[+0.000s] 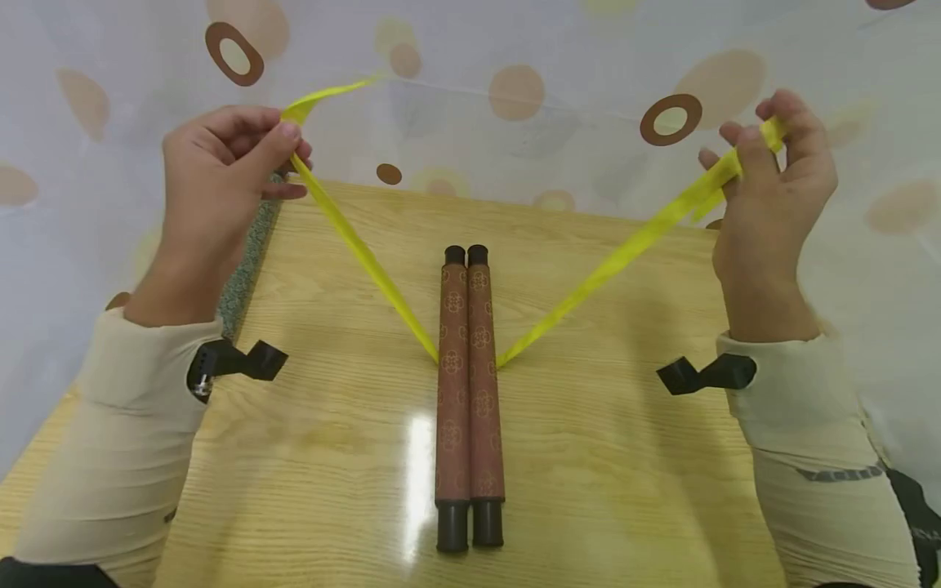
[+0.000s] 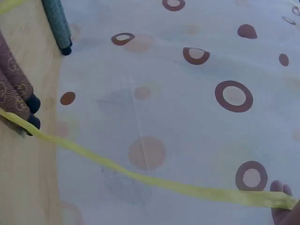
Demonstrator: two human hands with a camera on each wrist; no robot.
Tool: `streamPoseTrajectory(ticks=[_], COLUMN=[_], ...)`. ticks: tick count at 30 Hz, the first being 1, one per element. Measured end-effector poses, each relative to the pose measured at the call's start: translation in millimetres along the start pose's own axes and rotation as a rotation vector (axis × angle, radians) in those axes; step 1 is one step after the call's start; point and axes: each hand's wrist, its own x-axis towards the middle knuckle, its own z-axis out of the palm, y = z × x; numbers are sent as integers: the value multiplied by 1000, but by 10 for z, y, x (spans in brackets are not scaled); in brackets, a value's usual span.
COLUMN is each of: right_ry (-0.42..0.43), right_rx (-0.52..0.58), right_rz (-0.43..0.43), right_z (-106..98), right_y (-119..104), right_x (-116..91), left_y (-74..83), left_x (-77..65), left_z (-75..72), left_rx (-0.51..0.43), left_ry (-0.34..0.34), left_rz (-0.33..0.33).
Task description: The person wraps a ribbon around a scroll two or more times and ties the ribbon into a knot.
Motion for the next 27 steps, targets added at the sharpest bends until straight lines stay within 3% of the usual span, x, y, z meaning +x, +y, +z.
streamPoseTrajectory(ticks=[4, 10, 15, 17, 20, 24, 27], right_ry=[21, -6, -170, -254, -349, -497, -613], right_rx=[95, 57, -3, -24, -28, -116, -212], right_rz=[32, -36, -53, -20, 144, 334, 335], right_z=[67, 83, 143, 214, 359, 562, 705], right_y=[-133, -225, -201, -179, -144, -40, 74], right_x=[76, 145, 97, 63, 20, -39, -109], left_y=[48, 171, 292, 317, 342, 346, 311], left_x=[104, 266, 348, 360, 362, 346, 322], left_z=[67, 32, 56, 138, 326, 588, 745], left_rx=[-7, -33, 8, 46, 110, 227, 280], left_ry=[0, 83, 106, 77, 9, -92, -161], left_rz=[11, 55, 81, 105, 103, 108, 122])
